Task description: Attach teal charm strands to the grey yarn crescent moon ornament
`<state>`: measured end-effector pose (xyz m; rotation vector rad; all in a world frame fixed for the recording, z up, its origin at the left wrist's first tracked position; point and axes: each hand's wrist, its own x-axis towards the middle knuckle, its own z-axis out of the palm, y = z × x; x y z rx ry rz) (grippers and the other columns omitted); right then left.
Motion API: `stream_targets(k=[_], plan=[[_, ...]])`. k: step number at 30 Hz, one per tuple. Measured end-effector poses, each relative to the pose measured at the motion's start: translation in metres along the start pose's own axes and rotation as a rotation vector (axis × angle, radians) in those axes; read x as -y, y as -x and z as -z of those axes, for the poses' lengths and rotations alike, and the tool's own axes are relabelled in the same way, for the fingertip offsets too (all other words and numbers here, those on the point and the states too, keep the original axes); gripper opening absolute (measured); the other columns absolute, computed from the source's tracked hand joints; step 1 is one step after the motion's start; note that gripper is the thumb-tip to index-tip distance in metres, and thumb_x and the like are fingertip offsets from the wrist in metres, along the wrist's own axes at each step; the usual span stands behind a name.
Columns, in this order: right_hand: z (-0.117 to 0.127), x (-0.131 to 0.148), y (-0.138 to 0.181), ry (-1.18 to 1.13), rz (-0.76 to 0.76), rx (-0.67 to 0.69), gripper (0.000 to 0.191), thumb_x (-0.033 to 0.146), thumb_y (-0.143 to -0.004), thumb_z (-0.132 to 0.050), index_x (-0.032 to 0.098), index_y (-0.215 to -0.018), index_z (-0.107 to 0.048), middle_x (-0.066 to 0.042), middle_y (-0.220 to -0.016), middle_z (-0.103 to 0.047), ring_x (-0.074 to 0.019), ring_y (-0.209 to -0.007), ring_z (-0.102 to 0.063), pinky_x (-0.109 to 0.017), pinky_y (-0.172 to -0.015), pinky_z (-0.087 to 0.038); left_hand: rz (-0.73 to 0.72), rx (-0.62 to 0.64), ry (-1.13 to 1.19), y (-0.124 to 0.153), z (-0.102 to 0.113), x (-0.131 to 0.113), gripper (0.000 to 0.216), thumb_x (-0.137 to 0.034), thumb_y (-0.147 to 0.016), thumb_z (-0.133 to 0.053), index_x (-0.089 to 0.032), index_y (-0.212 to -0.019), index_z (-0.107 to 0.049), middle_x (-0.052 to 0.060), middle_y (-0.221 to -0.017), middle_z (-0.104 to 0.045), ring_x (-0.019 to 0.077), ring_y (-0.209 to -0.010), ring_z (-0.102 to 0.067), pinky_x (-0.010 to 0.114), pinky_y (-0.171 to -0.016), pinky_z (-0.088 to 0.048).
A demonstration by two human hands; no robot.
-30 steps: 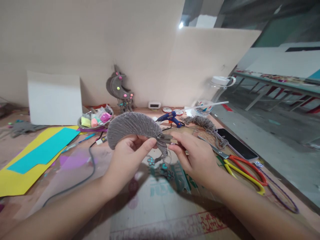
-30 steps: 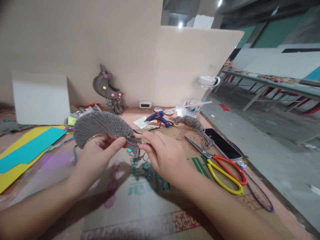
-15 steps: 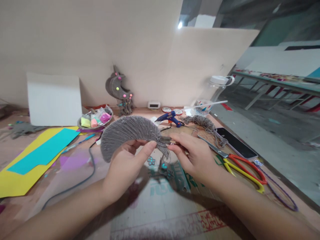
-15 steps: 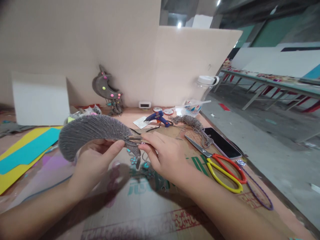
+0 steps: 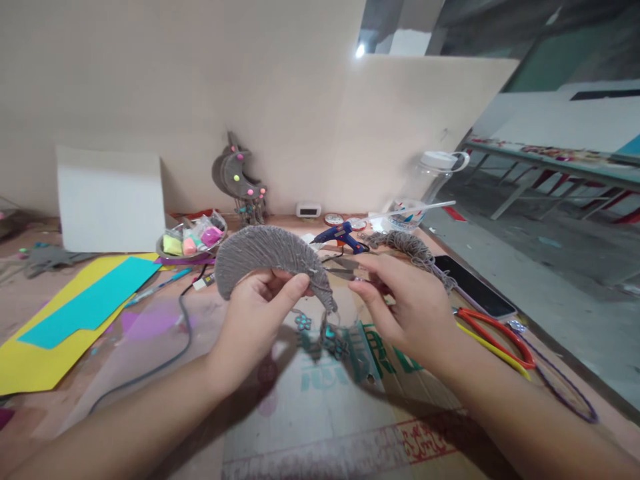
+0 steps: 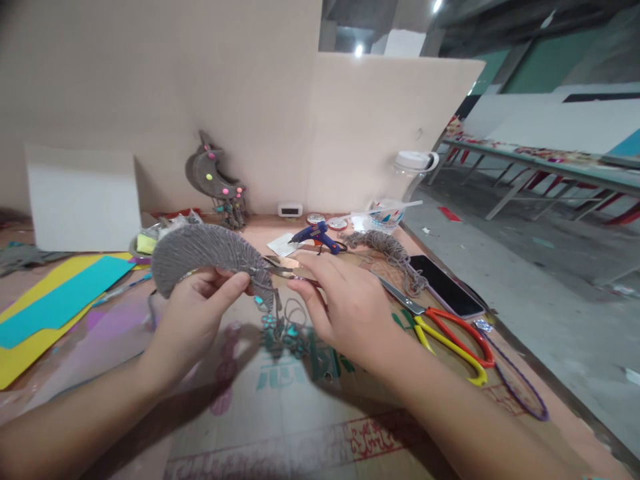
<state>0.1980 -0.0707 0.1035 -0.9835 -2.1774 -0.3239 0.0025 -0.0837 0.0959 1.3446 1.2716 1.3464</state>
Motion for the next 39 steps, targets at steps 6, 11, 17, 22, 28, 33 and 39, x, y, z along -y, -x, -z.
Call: stream_targets(k=[6, 11, 17, 22, 28, 33, 39], plan=[[-0.003, 0.002, 0.001, -0.036, 0.042, 0.015, 0.025, 0.027, -0.090, -0.053, 0.015, -0.112, -0.056, -0.006, -0.091, -0.070, -0.0168, -0.079, -0.065, -0.029, -0.069, -0.049, 0.004, 0.030, 0.013, 0.002, -0.001, -0.001, 0.019, -0.034, -0.078, -0.065, -0.016, -0.072, -0.066, 0.002, -0.070, -0.072, 0.0145, -0.067, -0.066, 0.023, -0.062, -0.050], [-0.008, 0.003, 0.005, -0.026, 0.047, 0.024, 0.026, 0.026, -0.090, -0.053, 0.015, -0.113, -0.055, -0.007, -0.096, -0.069, -0.0179, -0.085, -0.064, -0.028, -0.071, -0.048, 0.017, 0.034, 0.005, 0.005, -0.002, -0.002, 0.017, -0.033, -0.077, -0.066, -0.017, -0.071, -0.065, 0.001, -0.068, -0.072, 0.0136, -0.065, -0.066, 0.022, -0.061, -0.049], [-0.010, 0.002, 0.007, -0.016, 0.033, 0.062, 0.023, 0.027, -0.092, -0.051, 0.017, -0.111, -0.056, -0.006, -0.090, -0.069, -0.0179, -0.079, -0.065, -0.028, -0.067, -0.047, 0.073, -0.018, -0.069, 0.009, -0.003, -0.001, 0.020, -0.036, -0.075, -0.067, -0.017, -0.070, -0.066, 0.002, -0.069, -0.071, 0.0159, -0.065, -0.065, 0.025, -0.062, -0.049], [-0.011, 0.001, 0.005, -0.108, 0.015, 0.054, 0.021, 0.028, -0.091, -0.052, 0.017, -0.107, -0.059, -0.007, -0.093, -0.070, -0.0173, -0.082, -0.065, -0.028, -0.068, -0.048, 0.040, -0.032, -0.093, 0.011, -0.003, -0.001, 0.021, -0.038, -0.075, -0.067, -0.017, -0.074, -0.068, 0.002, -0.076, -0.073, 0.0167, -0.075, -0.067, 0.025, -0.073, -0.050], [-0.011, 0.003, 0.005, -0.136, 0.027, 0.023, 0.018, 0.025, -0.091, -0.051, 0.015, -0.103, -0.060, -0.007, -0.091, -0.071, -0.0161, -0.081, -0.066, -0.027, -0.068, -0.049, 0.025, -0.031, -0.085, 0.011, -0.003, -0.002, 0.017, -0.034, -0.077, -0.067, -0.018, -0.074, -0.067, 0.000, -0.075, -0.073, 0.0142, -0.072, -0.067, 0.022, -0.070, -0.050], [-0.011, 0.005, 0.003, -0.167, -0.012, 0.031, 0.015, 0.024, -0.092, -0.049, 0.016, -0.097, -0.061, -0.005, -0.084, -0.070, -0.0154, -0.074, -0.065, -0.026, -0.064, -0.048, 0.057, 0.007, -0.053, 0.007, -0.004, -0.003, 0.017, -0.031, -0.076, -0.067, -0.017, -0.068, -0.066, 0.001, -0.066, -0.071, 0.0133, -0.063, -0.065, 0.021, -0.059, -0.049], [-0.006, 0.004, 0.001, -0.235, -0.079, -0.031, 0.020, 0.025, -0.092, -0.049, 0.018, -0.107, -0.058, -0.002, -0.081, -0.067, -0.0130, -0.069, -0.061, -0.024, -0.063, -0.047, 0.063, 0.014, 0.047, 0.004, -0.005, -0.003, 0.016, -0.029, -0.075, -0.067, -0.015, -0.069, -0.064, 0.002, -0.069, -0.072, 0.0144, -0.066, -0.066, 0.022, -0.061, -0.049]])
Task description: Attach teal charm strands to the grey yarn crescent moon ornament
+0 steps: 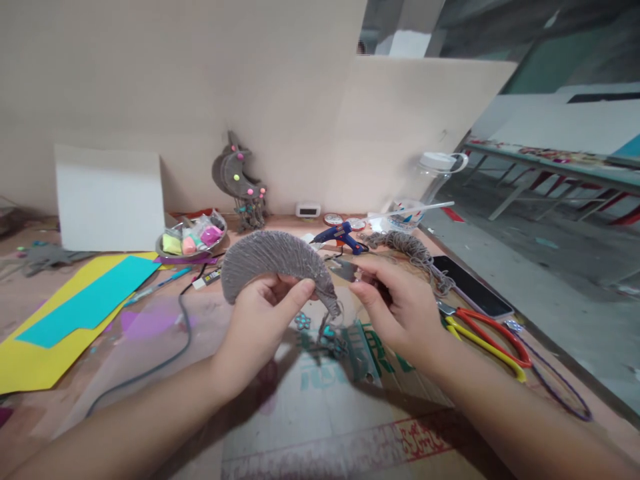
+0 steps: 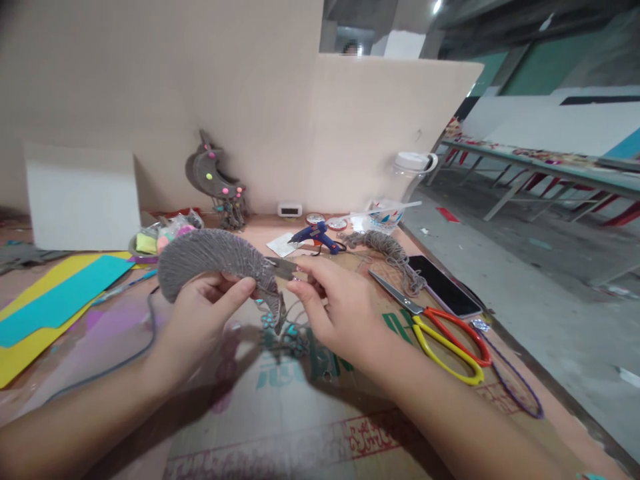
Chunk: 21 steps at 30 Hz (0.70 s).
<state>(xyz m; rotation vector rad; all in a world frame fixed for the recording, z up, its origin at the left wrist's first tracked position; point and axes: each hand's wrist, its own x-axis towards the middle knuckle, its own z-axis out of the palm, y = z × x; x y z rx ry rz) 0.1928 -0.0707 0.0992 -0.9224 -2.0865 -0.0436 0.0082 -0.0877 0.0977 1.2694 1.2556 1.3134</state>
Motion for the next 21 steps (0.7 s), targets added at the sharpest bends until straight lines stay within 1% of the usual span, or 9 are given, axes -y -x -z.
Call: stream_targets(k=[4, 8, 11, 17, 21], plan=[[-0.001, -0.003, 0.004, 0.098, 0.079, 0.042, 0.023, 0.026, -0.090, -0.053, 0.016, -0.110, -0.057, -0.005, -0.088, -0.068, -0.0154, -0.078, -0.063, -0.026, -0.069, -0.047, -0.026, 0.018, -0.057, 0.001, 0.002, 0.004, 0.021, -0.036, -0.077, -0.066, -0.016, -0.071, -0.066, 0.002, -0.070, -0.072, 0.0152, -0.066, -0.065, 0.023, -0.060, -0.049], [-0.003, -0.003, 0.006, 0.146, 0.108, 0.048, 0.020, 0.026, -0.090, -0.054, 0.015, -0.106, -0.057, -0.005, -0.089, -0.068, -0.0156, -0.077, -0.063, -0.026, -0.067, -0.046, -0.092, 0.026, -0.143, 0.002, 0.004, 0.009, 0.023, -0.039, -0.078, -0.065, -0.017, -0.073, -0.069, 0.002, -0.071, -0.072, 0.0152, -0.067, -0.065, 0.023, -0.064, -0.048], [-0.005, -0.003, 0.006, 0.165, 0.121, 0.042, 0.020, 0.026, -0.090, -0.054, 0.015, -0.106, -0.056, -0.006, -0.091, -0.069, -0.0160, -0.079, -0.063, -0.026, -0.068, -0.046, -0.071, -0.004, -0.191, 0.003, 0.005, 0.011, 0.026, -0.043, -0.077, -0.065, -0.017, -0.074, -0.069, 0.002, -0.072, -0.072, 0.0159, -0.069, -0.064, 0.024, -0.065, -0.048], [-0.006, -0.004, 0.006, 0.156, 0.116, 0.053, 0.020, 0.026, -0.090, -0.053, 0.014, -0.106, -0.058, -0.006, -0.091, -0.069, -0.0161, -0.079, -0.064, -0.026, -0.068, -0.047, -0.061, -0.040, -0.193, 0.003, 0.005, 0.010, 0.027, -0.044, -0.077, -0.066, -0.017, -0.075, -0.069, 0.002, -0.072, -0.071, 0.0149, -0.067, -0.064, 0.023, -0.063, -0.047], [-0.006, -0.003, 0.007, 0.120, 0.077, 0.072, 0.022, 0.026, -0.091, -0.052, 0.013, -0.107, -0.059, -0.007, -0.093, -0.070, -0.0166, -0.083, -0.065, -0.026, -0.069, -0.048, -0.074, -0.049, -0.199, 0.004, 0.004, 0.008, 0.025, -0.042, -0.076, -0.066, -0.017, -0.076, -0.069, 0.001, -0.074, -0.072, 0.0145, -0.069, -0.064, 0.023, -0.067, -0.048]])
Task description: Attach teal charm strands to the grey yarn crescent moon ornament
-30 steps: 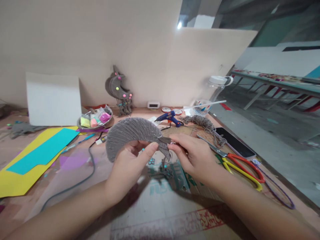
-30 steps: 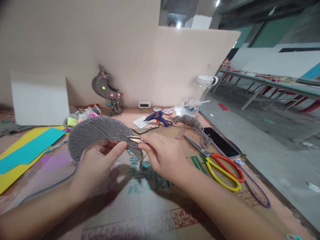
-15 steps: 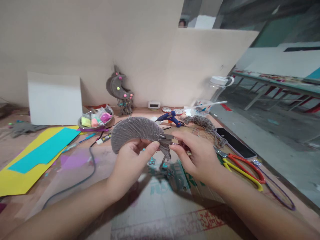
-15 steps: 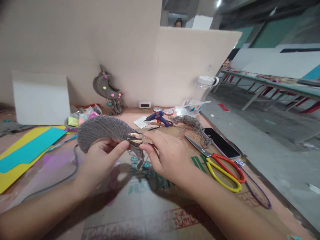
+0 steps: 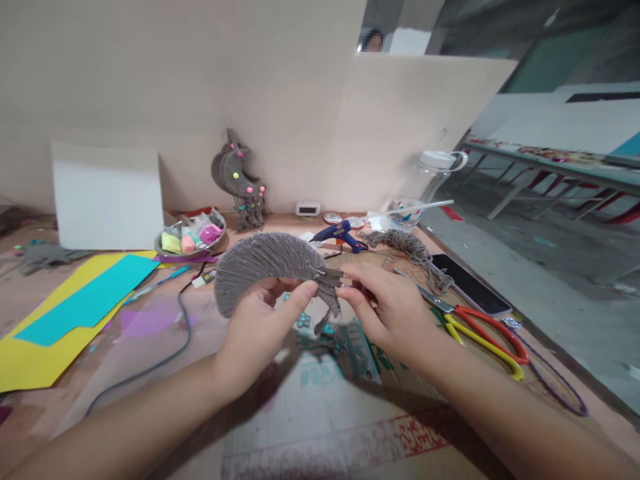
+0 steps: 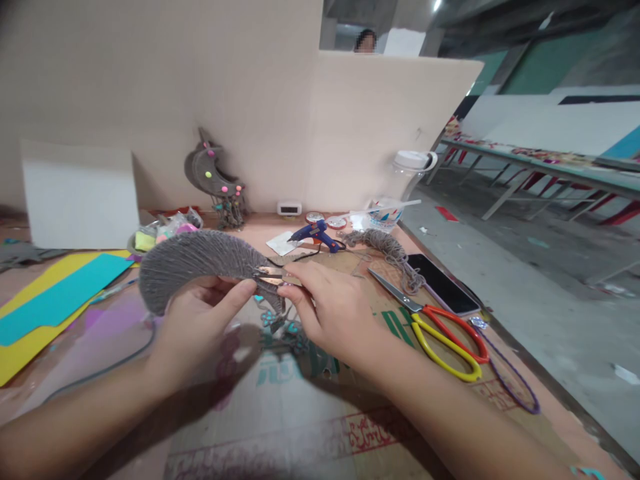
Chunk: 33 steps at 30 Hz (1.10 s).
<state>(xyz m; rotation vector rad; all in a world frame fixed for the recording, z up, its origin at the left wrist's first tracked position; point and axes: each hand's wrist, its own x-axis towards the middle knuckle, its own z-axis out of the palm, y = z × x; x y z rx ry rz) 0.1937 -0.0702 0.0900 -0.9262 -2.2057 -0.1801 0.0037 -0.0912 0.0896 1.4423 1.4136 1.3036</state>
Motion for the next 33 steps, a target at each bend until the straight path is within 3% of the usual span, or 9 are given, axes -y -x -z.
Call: stream_targets(k=[9, 15, 24, 29, 33], plan=[[-0.0050, 0.0011, -0.0041, -0.098, -0.063, 0.004, 0.021, 0.027, -0.091, -0.050, 0.014, -0.101, -0.062, -0.007, -0.086, -0.071, -0.0157, -0.073, -0.065, -0.026, -0.061, -0.047, 0.072, -0.045, -0.135, 0.0005, 0.0011, 0.0012, 0.034, -0.053, -0.073, -0.066, -0.019, -0.075, -0.069, 0.003, -0.077, -0.072, 0.0199, -0.075, -0.066, 0.030, -0.075, -0.047], [-0.0047, 0.0017, -0.0024, -0.092, -0.039, -0.003, 0.016, 0.025, -0.091, -0.050, 0.016, -0.097, -0.061, -0.005, -0.082, -0.069, -0.0151, -0.073, -0.064, -0.025, -0.060, -0.045, 0.097, -0.054, -0.189, 0.0014, 0.0010, -0.0045, 0.025, -0.045, -0.073, -0.066, -0.020, -0.070, -0.069, 0.002, -0.070, -0.071, 0.0185, -0.069, -0.065, 0.028, -0.071, -0.048], [-0.0038, 0.0009, -0.0019, -0.015, -0.018, 0.000, 0.017, 0.024, -0.092, -0.047, 0.015, -0.096, -0.061, -0.006, -0.084, -0.071, -0.0165, -0.075, -0.065, -0.027, -0.063, -0.046, 0.051, 0.008, -0.041, -0.0031, -0.0021, -0.0054, 0.023, -0.039, -0.075, -0.065, -0.017, -0.068, -0.067, 0.002, -0.065, -0.071, 0.0152, -0.062, -0.064, 0.024, -0.059, -0.047], [0.0015, -0.0011, -0.0017, 0.021, -0.011, 0.028, 0.023, 0.028, -0.091, -0.052, 0.015, -0.109, -0.058, -0.007, -0.098, -0.070, -0.0184, -0.085, -0.066, -0.029, -0.071, -0.049, 0.036, 0.019, 0.026, -0.0050, -0.0014, -0.0026, 0.022, -0.038, -0.076, -0.064, -0.017, -0.071, -0.066, 0.003, -0.069, -0.072, 0.0165, -0.065, -0.065, 0.026, -0.061, -0.049], [0.0025, -0.0014, -0.0020, 0.008, -0.031, 0.003, 0.024, 0.028, -0.091, -0.051, 0.016, -0.111, -0.058, -0.007, -0.094, -0.070, -0.0180, -0.085, -0.066, -0.028, -0.070, -0.050, 0.031, 0.058, 0.094, -0.0046, -0.0022, -0.0010, 0.022, -0.038, -0.078, -0.063, -0.017, -0.073, -0.067, 0.004, -0.073, -0.073, 0.0166, -0.068, -0.066, 0.026, -0.063, -0.050]])
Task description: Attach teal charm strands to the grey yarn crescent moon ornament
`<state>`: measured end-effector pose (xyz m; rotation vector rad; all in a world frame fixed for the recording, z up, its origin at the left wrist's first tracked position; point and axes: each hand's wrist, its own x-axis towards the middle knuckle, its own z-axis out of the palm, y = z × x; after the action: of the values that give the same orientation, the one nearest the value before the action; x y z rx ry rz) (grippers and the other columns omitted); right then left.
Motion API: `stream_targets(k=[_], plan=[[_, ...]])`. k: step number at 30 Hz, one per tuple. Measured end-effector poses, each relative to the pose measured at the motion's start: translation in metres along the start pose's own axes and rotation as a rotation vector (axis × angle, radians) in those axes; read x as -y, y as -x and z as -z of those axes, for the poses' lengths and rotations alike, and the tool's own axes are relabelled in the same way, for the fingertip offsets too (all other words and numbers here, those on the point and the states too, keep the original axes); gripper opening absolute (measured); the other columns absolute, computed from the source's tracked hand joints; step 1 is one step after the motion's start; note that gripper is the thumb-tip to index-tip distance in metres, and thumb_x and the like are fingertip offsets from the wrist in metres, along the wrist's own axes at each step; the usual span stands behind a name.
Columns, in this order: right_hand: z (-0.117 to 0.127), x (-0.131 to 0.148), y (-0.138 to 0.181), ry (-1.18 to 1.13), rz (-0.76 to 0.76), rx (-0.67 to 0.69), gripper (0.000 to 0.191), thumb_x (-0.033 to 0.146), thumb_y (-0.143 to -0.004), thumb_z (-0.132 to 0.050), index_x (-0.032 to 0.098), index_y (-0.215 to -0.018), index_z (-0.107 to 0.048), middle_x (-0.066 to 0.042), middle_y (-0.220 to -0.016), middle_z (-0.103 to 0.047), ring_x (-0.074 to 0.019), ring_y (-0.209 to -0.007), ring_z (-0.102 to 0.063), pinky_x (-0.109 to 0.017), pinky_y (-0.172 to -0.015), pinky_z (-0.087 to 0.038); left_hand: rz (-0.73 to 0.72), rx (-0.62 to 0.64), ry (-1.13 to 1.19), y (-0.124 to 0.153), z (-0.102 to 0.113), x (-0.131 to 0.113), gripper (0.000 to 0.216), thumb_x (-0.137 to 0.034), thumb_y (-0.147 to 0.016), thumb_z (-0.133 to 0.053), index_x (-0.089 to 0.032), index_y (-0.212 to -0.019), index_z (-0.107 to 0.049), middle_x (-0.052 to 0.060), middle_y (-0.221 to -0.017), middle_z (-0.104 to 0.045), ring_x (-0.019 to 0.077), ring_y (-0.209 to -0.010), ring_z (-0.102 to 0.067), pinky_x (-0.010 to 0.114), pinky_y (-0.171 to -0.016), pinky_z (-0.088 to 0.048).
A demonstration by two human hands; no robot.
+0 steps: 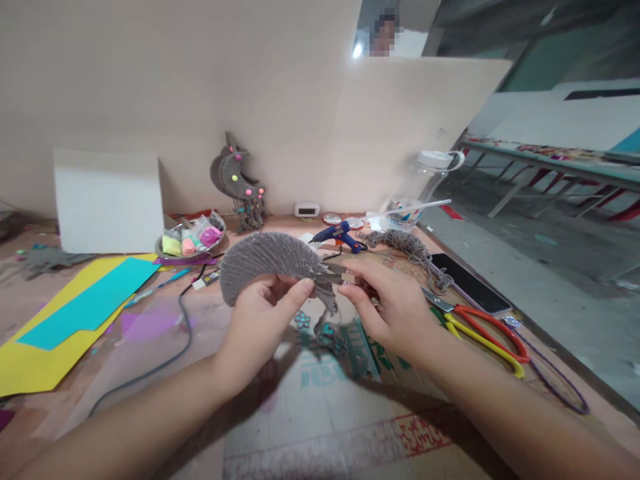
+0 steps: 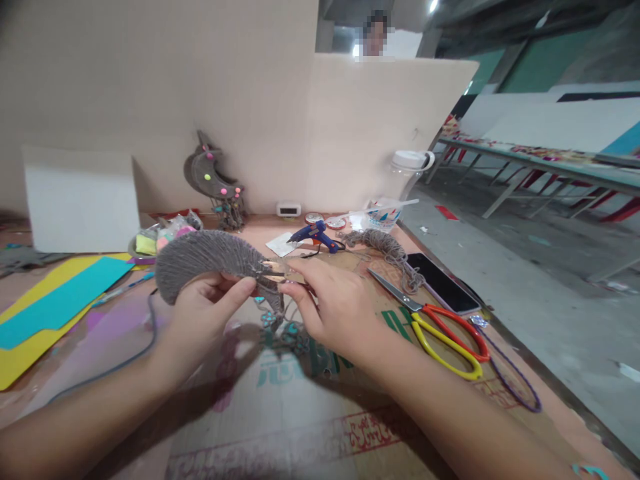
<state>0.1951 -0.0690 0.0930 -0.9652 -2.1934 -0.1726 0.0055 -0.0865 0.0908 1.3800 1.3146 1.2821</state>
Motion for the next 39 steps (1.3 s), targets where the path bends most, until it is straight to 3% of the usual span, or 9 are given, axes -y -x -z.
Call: stream_targets(k=[14, 29, 33, 39], plan=[[-0.001, 0.000, 0.000, -0.019, 0.031, 0.028, 0.020, 0.027, -0.092, -0.050, 0.016, -0.106, -0.059, -0.006, -0.090, -0.071, -0.0163, -0.081, -0.066, -0.027, -0.068, -0.048, -0.022, 0.006, -0.058, 0.005, 0.002, 0.001, 0.024, -0.041, -0.078, -0.065, -0.017, -0.078, -0.068, 0.003, -0.078, -0.072, 0.0166, -0.074, -0.065, 0.026, -0.072, -0.048], [-0.003, 0.000, -0.001, -0.025, 0.046, -0.018, 0.018, 0.027, -0.092, -0.048, 0.016, -0.097, -0.061, -0.005, -0.085, -0.071, -0.0158, -0.075, -0.066, -0.026, -0.064, -0.048, 0.029, 0.022, -0.062, 0.004, 0.001, -0.003, 0.024, -0.042, -0.077, -0.064, -0.018, -0.073, -0.067, 0.003, -0.073, -0.072, 0.0166, -0.069, -0.064, 0.026, -0.066, -0.049], [0.003, 0.001, -0.004, -0.085, -0.027, -0.046, 0.020, 0.026, -0.092, -0.046, 0.018, -0.105, -0.059, -0.004, -0.087, -0.070, -0.0152, -0.076, -0.065, -0.026, -0.063, -0.048, 0.011, 0.016, 0.002, 0.001, 0.000, -0.004, 0.021, -0.037, -0.076, -0.065, -0.016, -0.071, -0.066, 0.003, -0.071, -0.072, 0.0160, -0.067, -0.065, 0.025, -0.063, -0.049], [0.003, -0.001, -0.001, -0.022, 0.028, -0.011, 0.022, 0.026, -0.090, -0.053, 0.017, -0.109, -0.057, -0.006, -0.096, -0.070, -0.0174, -0.083, -0.064, -0.029, -0.072, -0.048, -0.011, 0.031, -0.011, 0.002, 0.002, -0.001, 0.024, -0.041, -0.077, -0.065, -0.017, -0.073, -0.067, 0.003, -0.072, -0.072, 0.0152, -0.068, -0.065, 0.024, -0.063, -0.048]])
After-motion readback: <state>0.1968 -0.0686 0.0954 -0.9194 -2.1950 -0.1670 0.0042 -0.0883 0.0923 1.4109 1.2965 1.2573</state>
